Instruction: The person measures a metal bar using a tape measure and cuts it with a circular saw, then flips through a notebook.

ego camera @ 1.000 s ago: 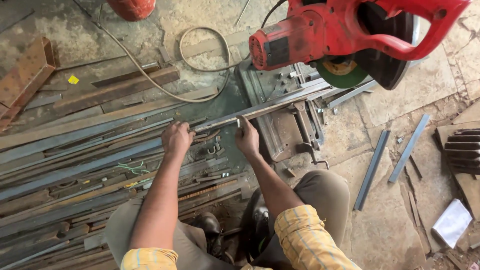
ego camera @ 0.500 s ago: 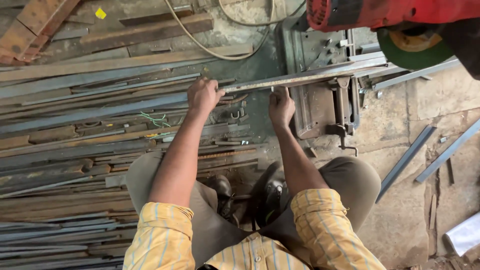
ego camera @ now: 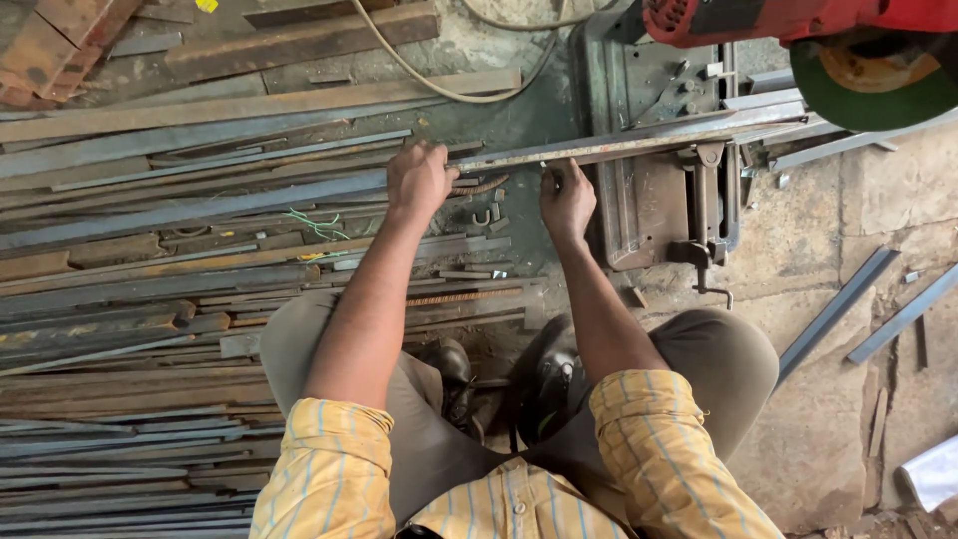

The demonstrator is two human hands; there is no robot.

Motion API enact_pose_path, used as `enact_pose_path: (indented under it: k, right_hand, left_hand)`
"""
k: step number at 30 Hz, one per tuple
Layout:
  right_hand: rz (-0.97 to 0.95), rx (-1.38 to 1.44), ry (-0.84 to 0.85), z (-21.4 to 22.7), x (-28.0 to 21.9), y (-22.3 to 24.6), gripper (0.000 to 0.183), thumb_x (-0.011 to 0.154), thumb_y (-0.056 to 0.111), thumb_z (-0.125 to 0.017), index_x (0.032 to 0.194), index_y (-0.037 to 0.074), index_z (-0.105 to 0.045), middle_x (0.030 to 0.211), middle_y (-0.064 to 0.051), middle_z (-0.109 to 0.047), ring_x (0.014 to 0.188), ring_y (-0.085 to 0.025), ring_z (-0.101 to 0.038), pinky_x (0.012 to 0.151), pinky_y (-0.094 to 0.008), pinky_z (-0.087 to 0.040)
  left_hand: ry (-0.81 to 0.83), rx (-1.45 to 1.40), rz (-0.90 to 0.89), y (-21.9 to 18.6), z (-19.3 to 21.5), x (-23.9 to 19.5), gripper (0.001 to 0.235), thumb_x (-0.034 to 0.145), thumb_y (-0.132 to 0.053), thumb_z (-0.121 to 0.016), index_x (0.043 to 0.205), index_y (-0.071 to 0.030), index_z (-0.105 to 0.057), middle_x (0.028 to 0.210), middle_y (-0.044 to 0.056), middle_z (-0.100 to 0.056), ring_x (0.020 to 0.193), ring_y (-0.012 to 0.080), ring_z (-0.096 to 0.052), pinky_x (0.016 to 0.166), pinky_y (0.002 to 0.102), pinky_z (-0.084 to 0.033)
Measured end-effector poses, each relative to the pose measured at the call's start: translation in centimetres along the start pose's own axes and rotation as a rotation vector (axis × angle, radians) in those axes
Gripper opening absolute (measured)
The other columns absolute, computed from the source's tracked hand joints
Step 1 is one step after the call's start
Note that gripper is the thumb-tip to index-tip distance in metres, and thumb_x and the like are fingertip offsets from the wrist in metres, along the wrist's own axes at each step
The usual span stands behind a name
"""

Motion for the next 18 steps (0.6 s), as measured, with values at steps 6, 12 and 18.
enact_pose_path:
  k: [6,12,18]
  right_hand:
    - [0.04,0.014,-0.013,0.2,0.0,0.5,0.017,0.09,0.006,-0.071,0.105,0.008,-0.064,0.096,-0.013,-0.071,0.089,-0.036,-0.07,0.076,-0.046,-0.054]
    - [0.003,-0.053,0.009,0.1,0.2,0.5,0.016,0.092,0.009,-0.072,0.107,0.008,-0.066,0.099,-0.014,-0.072,0.092,-0.037,-0.069,0.076,-0.047,-0.054]
    - [0.198,-0.18,-0.066,0.5,-0.8,1.9,0.02,0.086,0.012,-0.074,0.105,0.012,-0.069,0.105,-0.011,-0.068,0.1,-0.035,-0.065,0.087,-0.047,-0.045]
  left_hand:
    - [0.054,0.008,0.037,0.0,-0.3,0.2,0.031,0.083,-0.035,-0.084,0.093,-0.007,-0.074,0.089,0.014,-0.073,0.084,0.031,-0.071,0.072,0.045,-0.057]
    - [-0.013,0.001,0.004,-0.3,0.3,0.0,0.03,0.079,-0.032,-0.085,0.092,-0.007,-0.075,0.09,0.014,-0.073,0.086,0.0321,-0.071,0.073,0.046,-0.057]
    - [-0.012,-0.018,0.002,-0.1,-0.1,0.1,0.03,0.081,-0.031,-0.086,0.093,-0.005,-0.075,0.092,0.016,-0.073,0.084,0.0321,-0.071,0.072,0.046,-0.056]
Point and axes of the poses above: each hand's wrist, its own x-axis towards the middle knuckle, its own z-axis out of the back of the hand, y = z × x, the point moved 9 cm from there along x, towards the middle knuckle
